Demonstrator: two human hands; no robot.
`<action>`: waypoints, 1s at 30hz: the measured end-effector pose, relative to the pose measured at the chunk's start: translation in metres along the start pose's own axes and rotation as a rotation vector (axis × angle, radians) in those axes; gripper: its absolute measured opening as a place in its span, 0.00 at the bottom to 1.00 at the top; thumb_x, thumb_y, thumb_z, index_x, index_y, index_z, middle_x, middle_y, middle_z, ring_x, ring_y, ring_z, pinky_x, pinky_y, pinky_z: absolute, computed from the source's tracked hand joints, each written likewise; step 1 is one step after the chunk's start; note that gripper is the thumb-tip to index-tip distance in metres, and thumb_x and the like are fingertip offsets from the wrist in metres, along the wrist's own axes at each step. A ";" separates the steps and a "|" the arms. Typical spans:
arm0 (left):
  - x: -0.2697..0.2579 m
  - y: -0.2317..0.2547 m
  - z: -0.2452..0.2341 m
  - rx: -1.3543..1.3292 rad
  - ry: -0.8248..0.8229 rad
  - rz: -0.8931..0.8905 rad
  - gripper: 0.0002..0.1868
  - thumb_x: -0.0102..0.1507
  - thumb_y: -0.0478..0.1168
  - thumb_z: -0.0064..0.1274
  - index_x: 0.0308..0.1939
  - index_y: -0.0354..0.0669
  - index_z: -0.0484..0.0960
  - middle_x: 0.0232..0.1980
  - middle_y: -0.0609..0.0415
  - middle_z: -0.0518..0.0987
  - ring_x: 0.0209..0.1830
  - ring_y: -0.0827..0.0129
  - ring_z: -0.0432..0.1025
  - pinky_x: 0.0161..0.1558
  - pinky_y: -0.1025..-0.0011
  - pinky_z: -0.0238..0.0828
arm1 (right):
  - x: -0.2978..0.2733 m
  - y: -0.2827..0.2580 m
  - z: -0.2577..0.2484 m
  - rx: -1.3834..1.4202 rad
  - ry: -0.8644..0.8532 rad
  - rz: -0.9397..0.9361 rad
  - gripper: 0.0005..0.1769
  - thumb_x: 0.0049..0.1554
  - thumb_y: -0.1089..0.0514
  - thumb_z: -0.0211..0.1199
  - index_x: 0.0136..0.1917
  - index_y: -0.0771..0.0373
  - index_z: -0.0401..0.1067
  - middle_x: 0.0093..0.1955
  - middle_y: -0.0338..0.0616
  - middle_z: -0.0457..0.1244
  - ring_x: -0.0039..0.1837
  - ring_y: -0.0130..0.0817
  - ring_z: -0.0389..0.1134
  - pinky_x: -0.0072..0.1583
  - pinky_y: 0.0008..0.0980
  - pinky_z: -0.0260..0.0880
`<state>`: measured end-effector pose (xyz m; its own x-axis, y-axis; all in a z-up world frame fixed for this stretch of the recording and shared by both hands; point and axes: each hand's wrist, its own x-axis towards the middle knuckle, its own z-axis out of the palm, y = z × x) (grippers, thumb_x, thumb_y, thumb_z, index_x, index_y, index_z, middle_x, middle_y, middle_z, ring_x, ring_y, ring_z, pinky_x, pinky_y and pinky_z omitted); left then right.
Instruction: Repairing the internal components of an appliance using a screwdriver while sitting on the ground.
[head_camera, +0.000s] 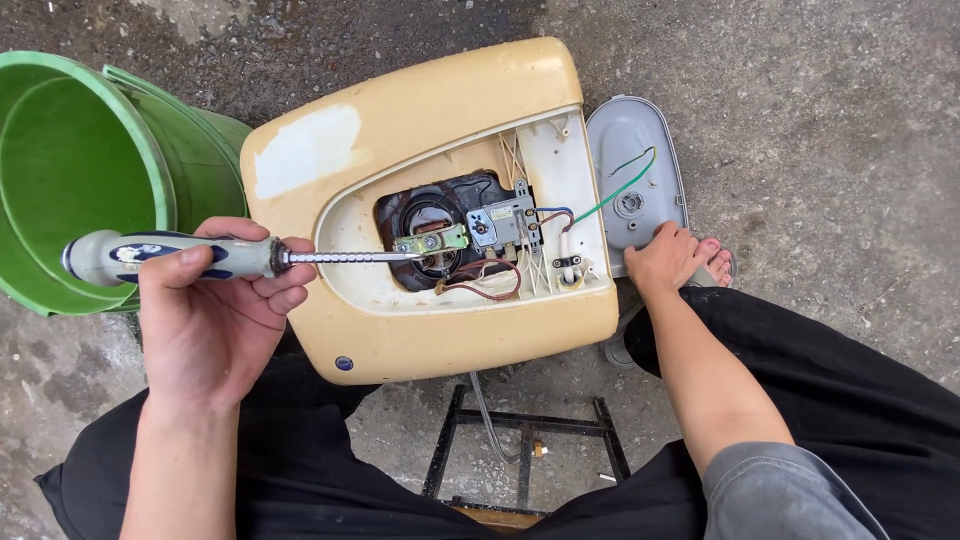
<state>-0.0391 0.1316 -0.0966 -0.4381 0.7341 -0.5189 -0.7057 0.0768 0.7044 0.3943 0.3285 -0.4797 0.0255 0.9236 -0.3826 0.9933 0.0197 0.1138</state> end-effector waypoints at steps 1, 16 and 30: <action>0.000 -0.001 0.000 -0.003 -0.001 -0.002 0.18 0.62 0.44 0.52 0.49 0.34 0.84 0.48 0.27 0.83 0.40 0.49 0.83 0.42 0.67 0.84 | 0.000 0.002 -0.001 -0.003 0.001 0.002 0.32 0.41 0.40 0.71 0.54 0.57 0.72 0.55 0.52 0.68 0.62 0.51 0.66 0.75 0.51 0.38; 0.006 -0.007 0.005 0.001 -0.017 -0.035 0.19 0.62 0.44 0.52 0.50 0.33 0.83 0.48 0.24 0.82 0.40 0.48 0.82 0.43 0.67 0.84 | 0.024 0.021 0.047 -0.057 -0.197 -0.212 0.12 0.55 0.66 0.58 0.53 0.59 0.66 0.51 0.54 0.67 0.51 0.60 0.72 0.52 0.50 0.72; 0.005 -0.003 0.007 -0.030 -0.010 -0.053 0.19 0.61 0.44 0.52 0.49 0.33 0.83 0.47 0.26 0.82 0.39 0.51 0.83 0.40 0.68 0.84 | 0.036 0.030 0.005 0.612 -0.284 0.179 0.07 0.44 0.52 0.65 0.37 0.48 0.81 0.34 0.28 0.68 0.41 0.24 0.66 0.50 0.27 0.66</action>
<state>-0.0349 0.1393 -0.0981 -0.3941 0.7362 -0.5501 -0.7441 0.0958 0.6612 0.4259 0.3608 -0.4947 0.1407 0.7550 -0.6405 0.8539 -0.4199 -0.3074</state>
